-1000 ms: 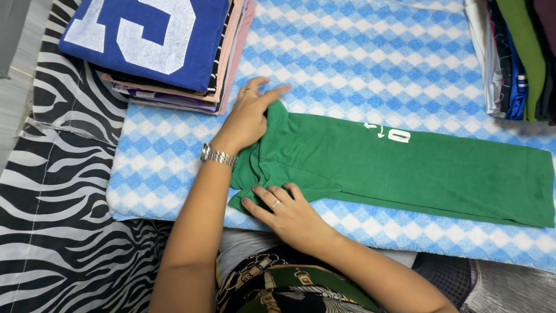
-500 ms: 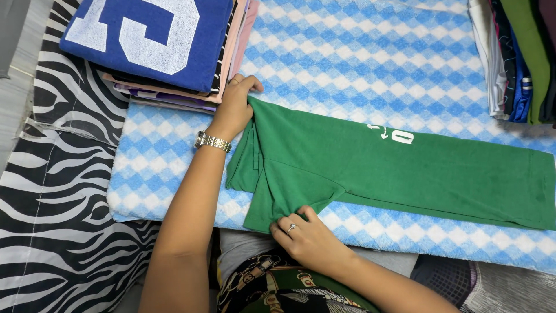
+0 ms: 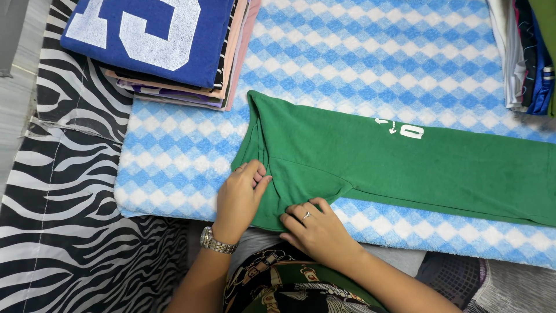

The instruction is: The person folds a green t-shirt and a black t-shirt on a blue and white checkered mat. They smooth the fabric, fold the sleeves and sides, and roll the shirts into compact bundles, placing the finished green shirt aside before folding the black one.

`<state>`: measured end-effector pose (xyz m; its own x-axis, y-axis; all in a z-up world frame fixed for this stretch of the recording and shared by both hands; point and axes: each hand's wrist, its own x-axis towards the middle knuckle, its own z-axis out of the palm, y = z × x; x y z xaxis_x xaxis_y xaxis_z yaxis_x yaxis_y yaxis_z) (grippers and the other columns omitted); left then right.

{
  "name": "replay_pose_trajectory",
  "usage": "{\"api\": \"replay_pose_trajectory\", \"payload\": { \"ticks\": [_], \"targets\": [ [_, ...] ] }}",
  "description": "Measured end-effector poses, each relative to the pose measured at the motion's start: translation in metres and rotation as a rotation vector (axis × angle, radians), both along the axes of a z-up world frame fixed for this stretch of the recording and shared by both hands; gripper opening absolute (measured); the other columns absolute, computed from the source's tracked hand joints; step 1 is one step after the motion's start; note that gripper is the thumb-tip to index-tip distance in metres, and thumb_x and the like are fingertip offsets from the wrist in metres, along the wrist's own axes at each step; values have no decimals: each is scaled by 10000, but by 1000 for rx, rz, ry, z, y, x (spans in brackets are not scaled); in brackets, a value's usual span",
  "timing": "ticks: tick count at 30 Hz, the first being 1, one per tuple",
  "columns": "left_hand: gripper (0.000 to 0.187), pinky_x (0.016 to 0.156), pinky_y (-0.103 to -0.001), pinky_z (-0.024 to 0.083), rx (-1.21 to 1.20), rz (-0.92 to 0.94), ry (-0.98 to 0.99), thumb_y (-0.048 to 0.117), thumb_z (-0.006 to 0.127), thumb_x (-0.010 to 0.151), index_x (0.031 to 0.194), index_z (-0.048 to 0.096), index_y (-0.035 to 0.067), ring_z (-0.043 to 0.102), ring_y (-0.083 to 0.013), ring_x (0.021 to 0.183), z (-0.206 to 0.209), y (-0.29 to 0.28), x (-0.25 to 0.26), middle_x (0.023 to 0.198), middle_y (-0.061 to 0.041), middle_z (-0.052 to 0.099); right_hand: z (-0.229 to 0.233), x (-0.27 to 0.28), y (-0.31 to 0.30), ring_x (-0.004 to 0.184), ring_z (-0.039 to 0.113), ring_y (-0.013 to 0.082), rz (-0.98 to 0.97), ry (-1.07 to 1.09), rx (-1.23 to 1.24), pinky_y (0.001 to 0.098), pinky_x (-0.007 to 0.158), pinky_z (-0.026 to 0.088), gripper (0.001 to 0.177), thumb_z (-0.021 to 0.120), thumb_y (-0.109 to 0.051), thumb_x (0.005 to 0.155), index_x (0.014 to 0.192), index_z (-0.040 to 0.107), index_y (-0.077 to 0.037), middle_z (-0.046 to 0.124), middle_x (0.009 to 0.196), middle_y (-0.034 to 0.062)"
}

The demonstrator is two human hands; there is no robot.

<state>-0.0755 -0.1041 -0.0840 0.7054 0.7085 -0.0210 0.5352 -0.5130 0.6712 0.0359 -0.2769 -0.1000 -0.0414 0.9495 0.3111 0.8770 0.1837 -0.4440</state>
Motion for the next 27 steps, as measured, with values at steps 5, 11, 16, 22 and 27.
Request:
{"api": "replay_pose_trajectory", "payload": {
  "ticks": [5,11,16,22,27],
  "targets": [
    [95,660,-402,546,178,9,-237,37,685,889,970,635,29,676,-301,789,-21,-13,-9,921,-131,648,15,17,24,958,637,265,-63,84,79,397,832,478,207,706,-147,887,1074,673,-64,655,1040,77],
    [116,631,-405,555,71,91,-139,99,707,915,976,639,28,697,-294,734,-33,-17,5,933,-119,673,7,58,109,840,650,423,-281,285,-99,491,722,527,205,711,-180,924,1050,655,-28,651,958,201],
    [121,626,-424,543,183,86,-165,120,702,941,954,631,23,686,-340,781,-35,-13,8,940,-131,672,-6,72,135,807,683,408,-331,233,-190,492,706,530,149,687,-169,906,924,647,-27,699,857,186],
    [124,556,-357,510,-10,160,-241,109,662,965,890,617,22,618,-232,606,-32,-9,-13,824,-89,618,-3,83,125,614,719,263,-414,631,-321,381,592,532,190,640,-201,951,870,636,-30,665,656,102],
    [139,570,-365,490,91,194,-146,126,654,972,897,612,17,600,-223,627,-16,1,-26,819,-90,598,18,80,119,651,686,271,-355,533,-300,379,648,525,134,651,-174,958,939,654,-42,682,746,114]
  ]
}}
